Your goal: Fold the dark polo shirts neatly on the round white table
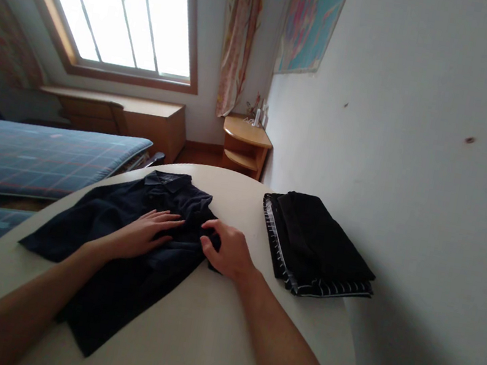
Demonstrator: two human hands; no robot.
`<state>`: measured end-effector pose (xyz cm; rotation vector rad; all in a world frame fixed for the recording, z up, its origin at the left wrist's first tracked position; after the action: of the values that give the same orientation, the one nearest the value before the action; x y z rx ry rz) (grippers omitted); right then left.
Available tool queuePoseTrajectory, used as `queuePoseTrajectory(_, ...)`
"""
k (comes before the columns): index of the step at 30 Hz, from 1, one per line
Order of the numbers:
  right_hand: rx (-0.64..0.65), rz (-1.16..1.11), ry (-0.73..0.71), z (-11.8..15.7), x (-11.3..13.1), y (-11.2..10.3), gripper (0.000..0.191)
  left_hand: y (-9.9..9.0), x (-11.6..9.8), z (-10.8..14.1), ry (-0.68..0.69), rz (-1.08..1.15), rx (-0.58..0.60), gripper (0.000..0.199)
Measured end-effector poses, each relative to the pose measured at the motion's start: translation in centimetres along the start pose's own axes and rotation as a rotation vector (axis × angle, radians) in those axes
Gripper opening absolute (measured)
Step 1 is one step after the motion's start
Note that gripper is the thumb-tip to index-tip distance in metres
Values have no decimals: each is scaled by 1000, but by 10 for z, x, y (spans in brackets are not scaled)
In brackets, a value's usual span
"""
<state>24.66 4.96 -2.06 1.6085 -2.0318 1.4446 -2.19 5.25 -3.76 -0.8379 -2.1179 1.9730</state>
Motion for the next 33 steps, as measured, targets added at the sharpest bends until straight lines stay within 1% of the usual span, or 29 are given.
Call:
queuePoseTrajectory(2, 148, -26, -70, 3, 4, 2, 24, 1, -2, 2, 2, -16, 37, 54)
queuePoseTrajectory(3, 193, -69, -96, 4, 4, 3, 26, 0, -3, 2, 2, -23, 53, 56)
queuePoseTrajectory(4, 208, -110, -107, 5, 3, 4, 29, -1, -3, 3, 4, -30, 67, 56)
queuePoseTrajectory(5, 181, -131, -97, 5, 1, 5, 31, -2, -4, 3, 11, -39, 78, 57)
queuePoseTrajectory(6, 111, -122, -70, 4, -2, 5, 32, -3, -6, 4, 21, -49, 86, 57)
queuePoseTrajectory(7, 16, -83, -35, 4, -4, 5, 30, -4, -7, 4, 32, -58, 91, 57)
queuePoseTrajectory(9, -151, 66, -8, 1, -8, 5, 26, -5, -11, 5, 47, -73, 94, 57)
queuePoseTrajectory(10, -187, 157, -35, -1, -9, 5, 27, -5, -13, 5, 51, -76, 95, 57)
queuePoseTrajectory(11, -186, 244, -87, -2, -8, 5, 31, -4, -15, 5, 55, -75, 96, 57)
queuePoseTrajectory(13, -111, 385, -197, -4, -7, 7, 39, -3, -18, 6, 63, -75, 101, 58)
queuePoseTrajectory(15, -47, 470, -234, -5, -6, 9, 42, -3, -22, 6, 69, -79, 107, 58)
queuePoseTrajectory(17, -21, 504, -216, -6, -6, 11, 35, -2, -25, 6, 76, -85, 103, 58)
queuePoseTrajectory(20, -14, 519, -183, -7, -7, 14, 14, -3, -29, 6, 101, -87, 89, 58)
queuePoseTrajectory(21, -12, 522, -175, -7, -7, 14, 11, -4, -31, 6, 112, -86, 83, 58)
queuePoseTrajectory(23, -22, 531, -154, -8, -8, 14, 10, -6, -34, 5, 129, -73, 67, 59)
queuePoseTrajectory(25, -62, 534, -122, -8, -9, 13, 13, -8, -36, 5, 125, -51, 46, 60)
queuePoseTrajectory(27, -141, 514, -64, -8, -13, 10, 16, -10, -36, 4, 105, -40, 19, 60)
queuePoseTrajectory(29, -251, 451, 20, -8, -19, 6, 18, -12, -34, 3, 85, -51, -17, 57)
queuePoseTrajectory(33, -511, 215, 205, -8, -35, -4, 23, -14, -25, 2, 51, -96, -76, 47)
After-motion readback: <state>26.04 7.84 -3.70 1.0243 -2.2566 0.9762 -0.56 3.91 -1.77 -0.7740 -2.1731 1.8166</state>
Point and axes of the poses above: each hand's wrist, its own z-axis away from the middle knuckle, its own y-axis out of the palm, x = y × z, the point moved 1 cm from there along -z, towards the middle knuckle, and after that the axes turned 2 degrees about -x, right-handed, at the moved point
